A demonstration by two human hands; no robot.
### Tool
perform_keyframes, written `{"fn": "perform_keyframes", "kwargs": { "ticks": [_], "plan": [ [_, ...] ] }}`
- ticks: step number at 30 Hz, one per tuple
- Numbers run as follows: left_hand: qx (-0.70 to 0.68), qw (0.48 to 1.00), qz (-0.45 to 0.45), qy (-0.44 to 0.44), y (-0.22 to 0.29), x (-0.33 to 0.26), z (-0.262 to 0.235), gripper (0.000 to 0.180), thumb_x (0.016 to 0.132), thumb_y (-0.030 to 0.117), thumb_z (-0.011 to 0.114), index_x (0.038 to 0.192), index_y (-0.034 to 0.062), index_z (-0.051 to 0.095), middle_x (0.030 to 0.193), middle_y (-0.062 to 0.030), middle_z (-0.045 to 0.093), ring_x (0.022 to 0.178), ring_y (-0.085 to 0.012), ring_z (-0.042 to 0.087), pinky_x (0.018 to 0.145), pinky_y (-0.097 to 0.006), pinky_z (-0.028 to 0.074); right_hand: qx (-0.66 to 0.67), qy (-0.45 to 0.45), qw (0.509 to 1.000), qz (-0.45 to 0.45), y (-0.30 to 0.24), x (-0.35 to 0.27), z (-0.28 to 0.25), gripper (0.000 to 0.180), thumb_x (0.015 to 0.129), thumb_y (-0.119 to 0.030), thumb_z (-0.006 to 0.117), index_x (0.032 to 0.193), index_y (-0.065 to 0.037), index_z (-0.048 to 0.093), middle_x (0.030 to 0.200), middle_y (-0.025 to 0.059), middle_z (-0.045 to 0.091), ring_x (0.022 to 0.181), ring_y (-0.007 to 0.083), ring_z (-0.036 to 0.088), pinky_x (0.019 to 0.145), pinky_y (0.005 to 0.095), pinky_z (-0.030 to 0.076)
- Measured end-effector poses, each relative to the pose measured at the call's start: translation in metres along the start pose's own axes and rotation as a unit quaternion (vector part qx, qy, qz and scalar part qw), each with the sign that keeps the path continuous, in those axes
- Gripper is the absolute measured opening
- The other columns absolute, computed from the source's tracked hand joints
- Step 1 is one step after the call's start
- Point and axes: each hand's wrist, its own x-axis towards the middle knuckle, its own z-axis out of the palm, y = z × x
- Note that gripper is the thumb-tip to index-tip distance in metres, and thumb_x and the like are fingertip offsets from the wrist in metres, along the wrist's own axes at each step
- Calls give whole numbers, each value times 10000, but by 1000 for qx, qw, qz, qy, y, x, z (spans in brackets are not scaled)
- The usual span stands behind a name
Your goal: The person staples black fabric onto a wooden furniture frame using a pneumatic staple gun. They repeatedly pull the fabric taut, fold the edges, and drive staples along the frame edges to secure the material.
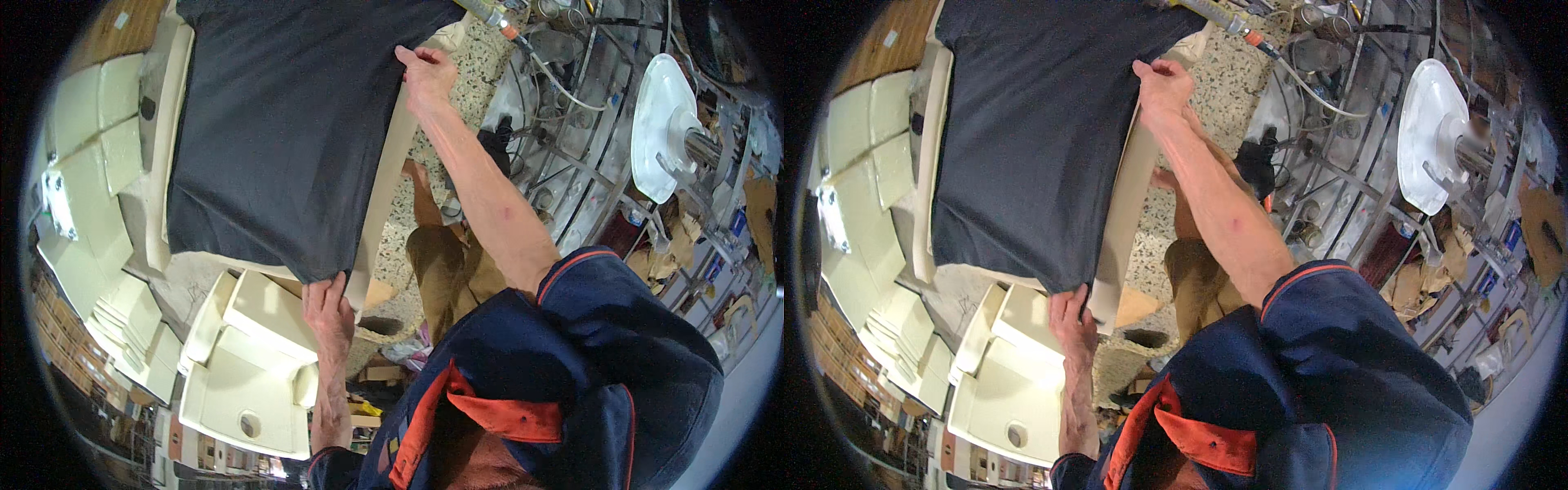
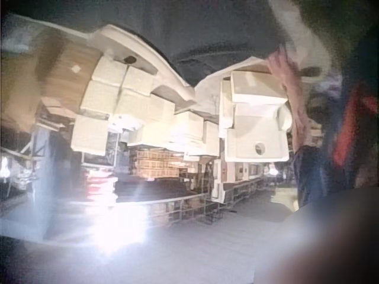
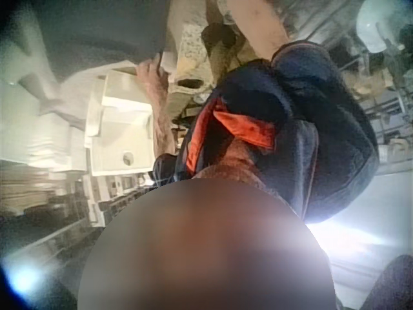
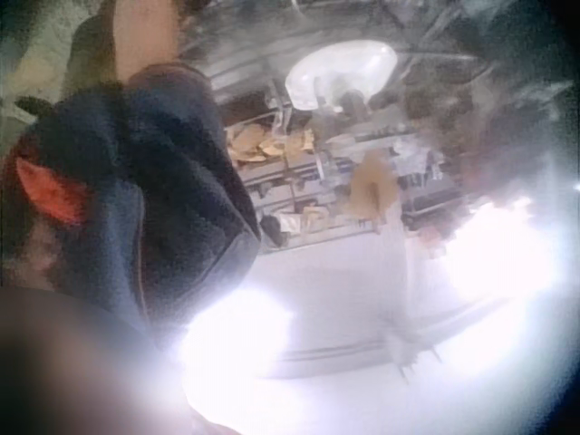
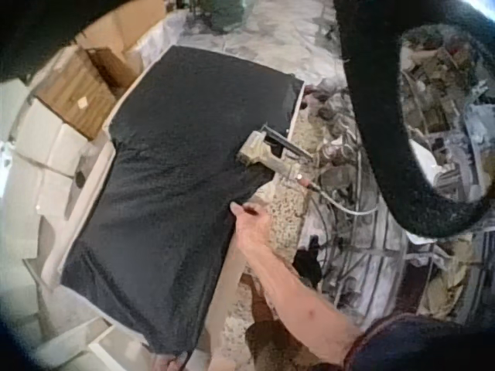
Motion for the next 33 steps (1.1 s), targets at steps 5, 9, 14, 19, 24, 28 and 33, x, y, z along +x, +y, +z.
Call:
{"fn": "perform_keyframes", "kwargs": {
  "ticks": [5,9,14,19,24,28,33],
  "plan": [
    [-8,999,29,-36,-8,-1,16,518,664,-151,585,1127,27,738,945,-123,590,899,-337,566,804,-443,497,228,-20,960,163,23,7,-5,189,880,-78,820,1002,-56,678,808,1,649,648,136,570,569,310,466],
    [-23,989,-18,-144,-21,7,41,583,668,-156,566,1208,22,690,987,-159,602,942,-384,571,875,-478,496,238,-50,949,202,38,23,-7,160,901,-101,794,1017,-51,697,884,41,691,699,156,617,593,335,502],
    [31,954,-63,-290,3,50,51,435,778,-46,654,1205,35,680,1075,-177,614,1046,-408,583,924,-486,491,-2,-11,995,101,31,37,-1,123,887,-90,787,946,2,729,810,74,687,615,169,614,530,333,488],
    [-240,961,-82,-111,64,144,96,297,905,29,677,1201,8,698,1005,-170,703,835,-259,699,722,-359,554,-12,-21,998,52,20,28,-8,144,875,-88,798,924,24,721,760,80,681,577,153,596,509,301,453],
    [-522,789,-306,-109,95,251,181,282,1028,47,544,1273,-43,650,1098,-120,732,886,-196,700,718,-325,562,-89,-138,980,109,-3,45,-26,171,866,-123,819,809,-9,705,703,32,643,523,113,530,465,284,395],
    [-773,533,-341,32,71,310,211,281,1017,32,544,1269,-30,653,1099,-138,730,879,-225,703,746,-320,561,-106,-167,966,165,-8,57,-28,148,876,-115,792,812,-2,722,672,50,636,521,132,527,451,304,386],
    [-713,596,-361,77,61,323,217,243,982,65,629,1195,-34,691,1087,-134,737,853,-219,701,714,-336,552,-166,-126,975,78,2,59,-19,202,883,-174,778,866,24,742,686,91,658,555,176,577,480,355,447]
  ]
}}
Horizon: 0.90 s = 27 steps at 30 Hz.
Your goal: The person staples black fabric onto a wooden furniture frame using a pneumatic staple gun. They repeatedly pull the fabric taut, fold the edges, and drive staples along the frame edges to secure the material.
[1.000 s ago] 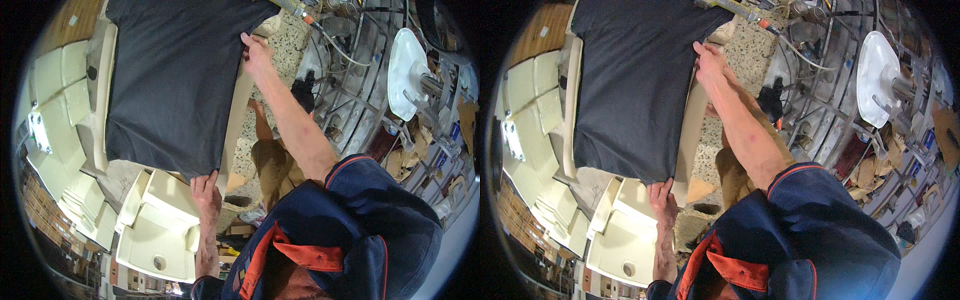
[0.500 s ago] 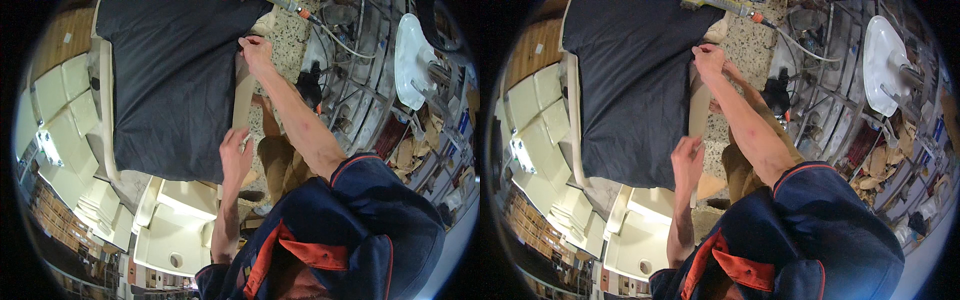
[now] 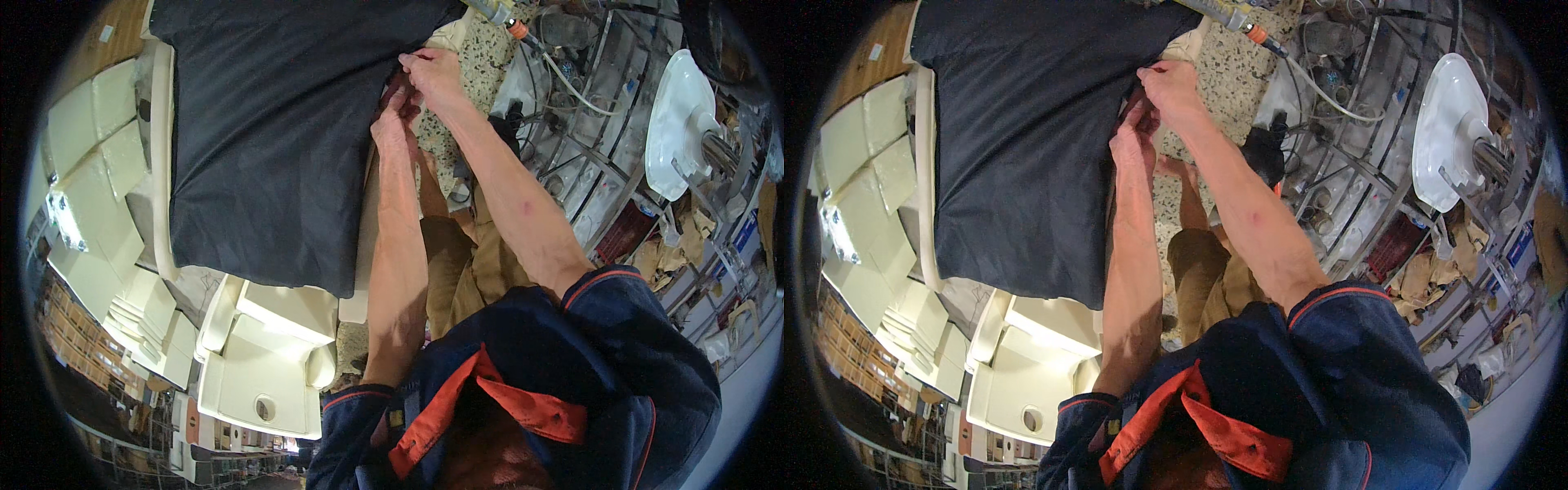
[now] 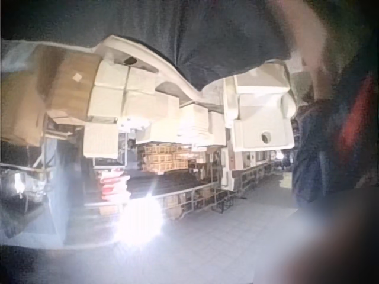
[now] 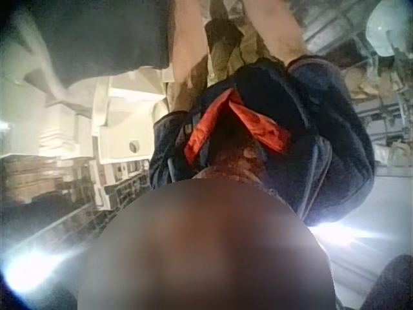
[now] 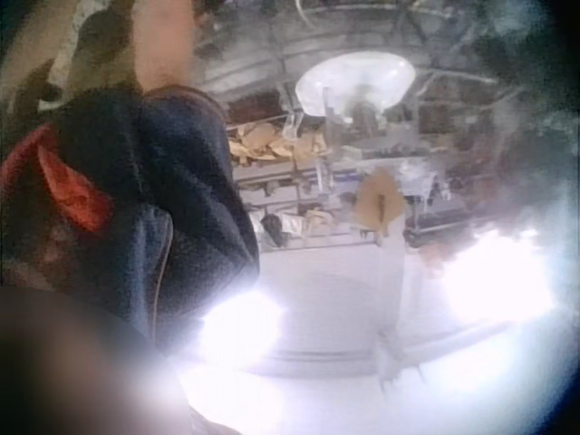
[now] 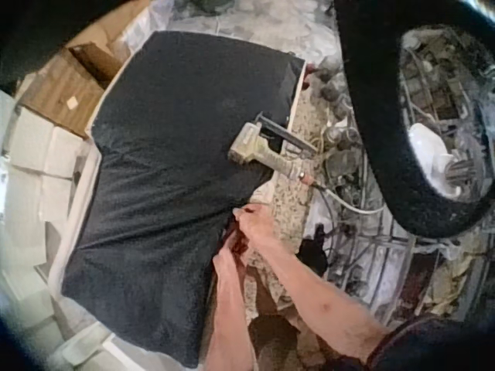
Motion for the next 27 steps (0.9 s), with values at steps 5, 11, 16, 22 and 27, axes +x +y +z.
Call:
{"fn": "perform_keyframes", "kwargs": {
  "ticks": [5,11,16,22,27],
  "plan": [
    [29,998,8,54,0,-9,14,308,930,209,773,1168,19,730,1004,-90,754,807,-161,675,640,-298,495,-72,32,993,-90,5,-4,0,209,879,-180,775,878,26,737,704,96,665,598,176,600,523,366,472],
    [-21,994,-20,104,12,2,23,312,922,245,800,1112,8,731,926,-69,742,705,-136,626,621,-283,478,129,8,992,11,1,-12,0,140,851,-92,809,846,-2,702,713,27,637,498,97,479,445,274,356],
    [-73,992,-46,89,13,22,24,164,954,199,744,929,39,719,812,-50,700,673,-148,594,620,-280,430,146,-31,989,8,0,-12,-4,129,843,-51,800,852,28,699,740,58,655,548,128,556,486,274,426],
    [-55,994,-11,89,9,20,27,178,918,185,770,847,38,699,811,-59,699,672,-163,608,603,-303,454,180,-11,984,4,2,-12,-3,115,863,-35,778,865,56,708,764,76,680,584,143,604,497,282,470],
    [-21,994,20,106,14,18,42,239,849,123,826,1010,-23,725,949,-99,720,843,-194,676,723,-351,549,154,67,984,-57,6,-9,13,179,857,-64,793,930,90,738,798,110,723,630,162,644,554,295,515]
  ]
}}
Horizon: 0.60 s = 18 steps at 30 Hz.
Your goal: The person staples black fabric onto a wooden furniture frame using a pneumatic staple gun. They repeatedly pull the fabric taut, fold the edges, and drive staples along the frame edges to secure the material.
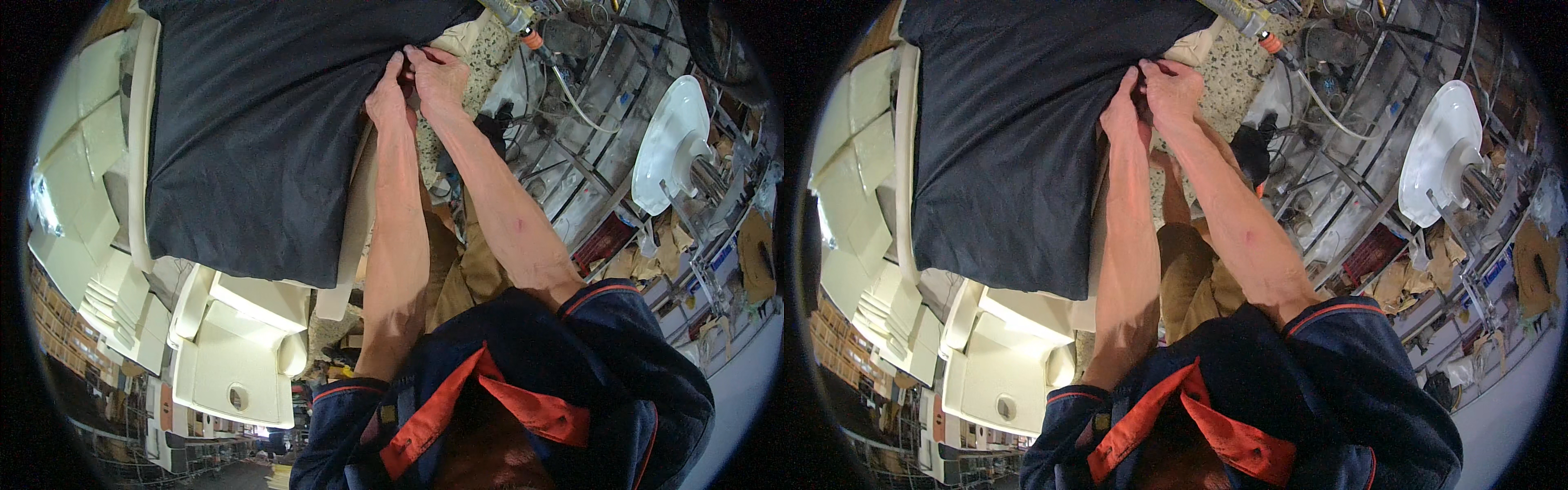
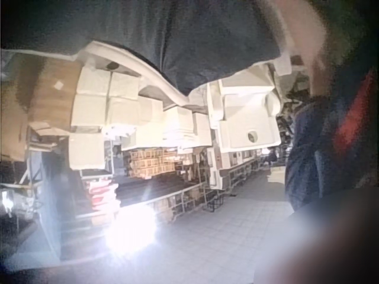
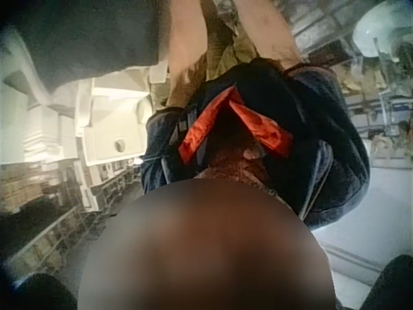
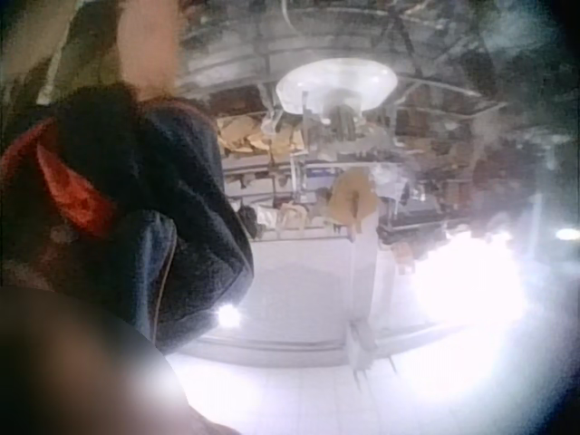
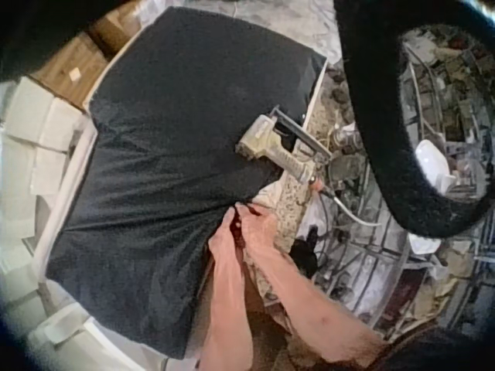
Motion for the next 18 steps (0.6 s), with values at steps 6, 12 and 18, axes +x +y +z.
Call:
{"fn": "perform_keyframes", "kwargs": {
  "ticks": [6,12,18],
  "plan": [
    [45,995,-17,87,8,-5,16,215,848,114,831,936,-58,739,902,-105,735,768,-199,682,702,-328,556,-205,52,974,-85,7,4,0,219,854,-110,808,961,73,754,804,115,739,684,176,674,641,317,545],
    [-28,995,-56,75,3,2,11,212,851,126,825,917,-51,730,844,-116,719,684,-202,655,623,-331,548,-37,-17,999,-12,8,2,-6,216,866,-111,813,989,55,747,803,83,714,645,144,640,557,284,498],
    [-32,994,-66,78,-2,6,5,183,862,123,809,903,-37,730,820,-90,713,609,-193,624,539,-377,510,-43,-42,998,-6,5,2,-11,186,868,-86,805,979,54,752,805,92,713,647,143,637,571,283,508]
  ]
}}
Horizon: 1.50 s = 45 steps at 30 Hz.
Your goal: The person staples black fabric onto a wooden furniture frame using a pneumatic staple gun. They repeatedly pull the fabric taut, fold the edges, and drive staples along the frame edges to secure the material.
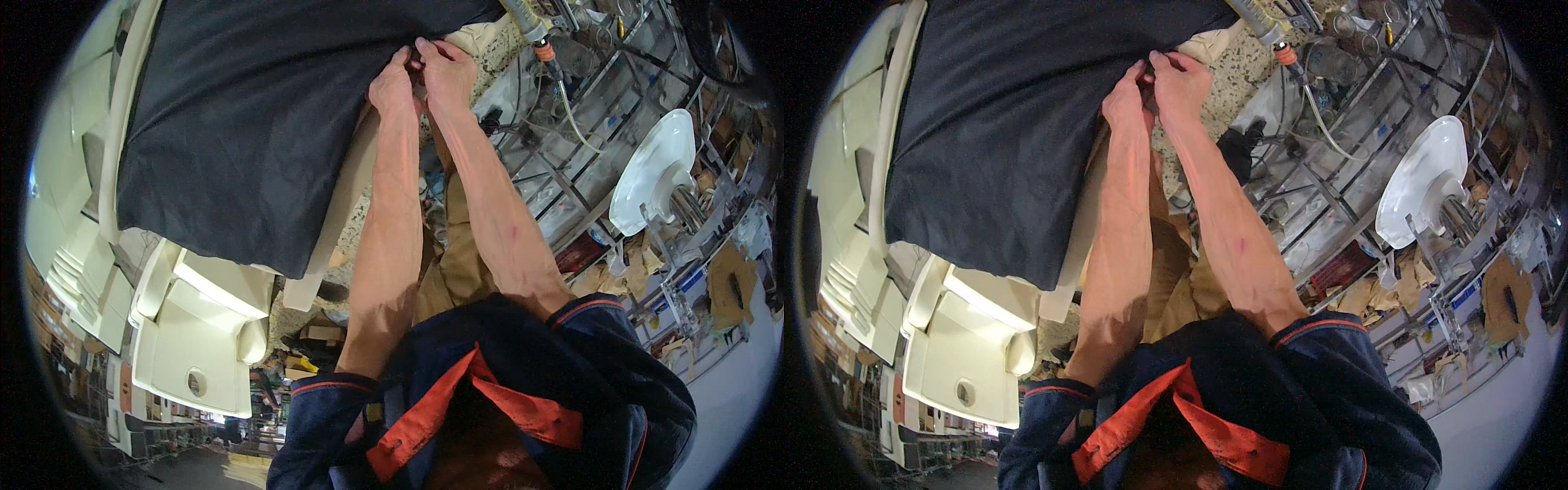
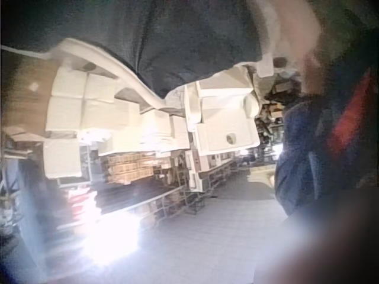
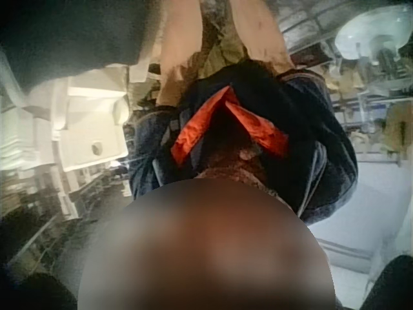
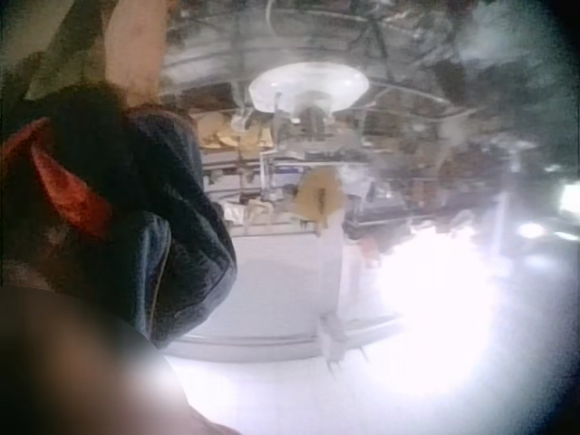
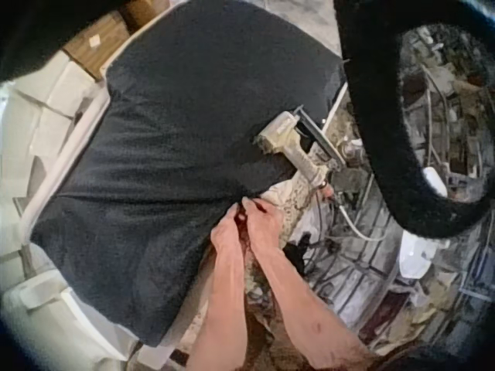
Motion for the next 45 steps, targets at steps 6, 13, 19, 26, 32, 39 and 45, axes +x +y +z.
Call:
{"fn": "perform_keyframes", "kwargs": {
  "ticks": [6,13,19,26,32,39,45],
  "plan": [
    [111,990,90,0,4,-10,7,353,873,270,809,901,-78,754,830,-104,743,713,-197,655,683,-339,530,-203,64,972,-98,0,3,11,248,833,-154,844,886,75,768,782,92,732,688,147,658,643,296,536],
    [358,926,105,58,-3,5,2,350,828,358,841,673,49,784,722,-52,737,742,-160,661,780,-316,517,-209,-11,914,-347,-81,3,-32,267,813,-193,810,964,16,740,840,144,748,733,264,697,703,390,554],
    [354,925,129,41,-8,9,-2,421,842,410,833,624,56,764,719,-44,725,747,-181,636,824,-332,511,-552,-42,673,-490,-136,74,-36,715,797,-71,725,1448,11,441,1307,346,523,1189,527,535,943,562,468],
    [315,948,31,40,7,6,-2,463,794,402,883,605,13,716,731,-68,709,749,-206,630,800,-359,500,-555,-23,691,-462,-150,66,-38,683,800,-245,774,1361,40,510,1006,292,719,976,520,677,888,539,534],
    [270,962,33,20,12,7,-5,441,754,382,913,635,11,708,724,-76,696,696,-209,626,753,-363,499,-478,-105,837,-243,-172,-21,-86,285,918,-197,750,1043,60,739,888,95,771,817,220,719,774,370,555],
    [300,952,54,4,9,9,-10,445,750,370,912,658,-19,719,718,-84,698,671,-189,631,692,-337,497,-543,-211,763,-280,-60,-33,-105,281,875,-175,796,1016,61,734,962,126,775,876,257,738,785,396,557],
    [267,963,42,2,4,15,-8,462,753,381,914,727,-49,747,763,-97,720,711,-223,662,729,-366,521,-520,-216,736,-377,-35,-14,-100,229,857,-158,770,944,46,714,824,180,743,743,359,715,718,434,535]
  ]
}}
